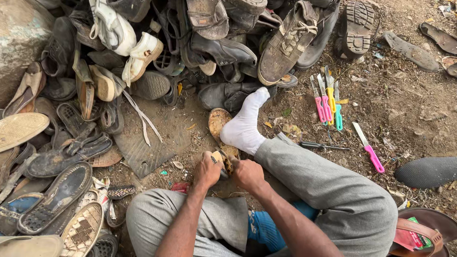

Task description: The person uses a small knife and a white tool to repair various old shoes while sitting on the ground, cutting materials and applying them to shoe soles.

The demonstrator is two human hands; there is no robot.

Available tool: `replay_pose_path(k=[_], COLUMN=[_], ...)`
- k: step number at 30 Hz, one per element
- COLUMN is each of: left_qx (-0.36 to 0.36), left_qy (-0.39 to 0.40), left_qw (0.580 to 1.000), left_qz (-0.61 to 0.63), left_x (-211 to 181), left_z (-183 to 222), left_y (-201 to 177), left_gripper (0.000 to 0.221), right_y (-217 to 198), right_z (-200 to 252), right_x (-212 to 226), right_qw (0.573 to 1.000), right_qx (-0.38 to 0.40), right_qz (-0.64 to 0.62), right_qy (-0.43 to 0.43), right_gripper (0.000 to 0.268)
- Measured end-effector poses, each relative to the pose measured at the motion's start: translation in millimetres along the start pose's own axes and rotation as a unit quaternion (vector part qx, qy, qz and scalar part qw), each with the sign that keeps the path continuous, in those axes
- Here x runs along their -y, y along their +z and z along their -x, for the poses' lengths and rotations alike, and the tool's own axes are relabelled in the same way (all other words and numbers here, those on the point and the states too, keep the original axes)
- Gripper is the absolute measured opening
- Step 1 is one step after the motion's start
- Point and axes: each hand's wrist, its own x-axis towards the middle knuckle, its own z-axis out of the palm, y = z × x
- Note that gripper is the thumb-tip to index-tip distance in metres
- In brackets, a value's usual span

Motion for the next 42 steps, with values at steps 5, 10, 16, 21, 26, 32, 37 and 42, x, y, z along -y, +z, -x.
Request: replay_pose_path(k=[5, 10, 16, 21, 26, 32, 37, 42], left_qx=[-0.047, -0.006, -0.128, -0.065, -0.140, -0.114, -0.183, -0.207], left_qy=[0.014, -0.016, 0.034, -0.055, 0.023, -0.059, -0.073, 0.120], left_qw=[0.999, 1.000, 0.991, 0.988, 0.987, 0.987, 0.978, 0.947], left_qz=[0.006, 0.025, 0.036, 0.125, 0.070, 0.101, 0.074, -0.212], left_x=[-3.3, 5.7, 15.3, 7.5, 8.7, -3.7, -7.5, -12.3], left_z=[15.1, 20.4, 48.1, 59.0, 80.7, 81.8, 74.0, 60.0], left_y=[-2.4, 4.5, 24.7, 20.9, 30.4, 22.9, 2.7, -24.0], left_gripper=[0.044, 0.041, 0.047, 0.045, 0.044, 0.048, 0.057, 0.077], right_y=[13.3, 10.1, -7.4, -9.1, -8.8, -2.7, 3.8, 1.7], right_z=[15.0, 62.4, 44.8, 39.4, 116.3, 83.3, 46.9, 52.7], right_x=[-3.5, -9.8, 16.4, 19.1, -20.4, -46.4, -38.1, -29.1], right_qw=[0.996, 0.999, 0.998, 0.995, 0.995, 0.989, 0.982, 0.998], right_qx=[0.016, 0.042, 0.049, 0.083, 0.074, -0.110, -0.041, 0.052], right_qz=[0.072, 0.031, 0.023, 0.055, 0.064, -0.093, -0.148, -0.016], right_qy=[-0.053, -0.009, 0.011, 0.000, -0.015, -0.039, -0.109, -0.006], right_gripper=[0.055, 0.061, 0.054, 0.061, 0.072, 0.048, 0.043, 0.033])
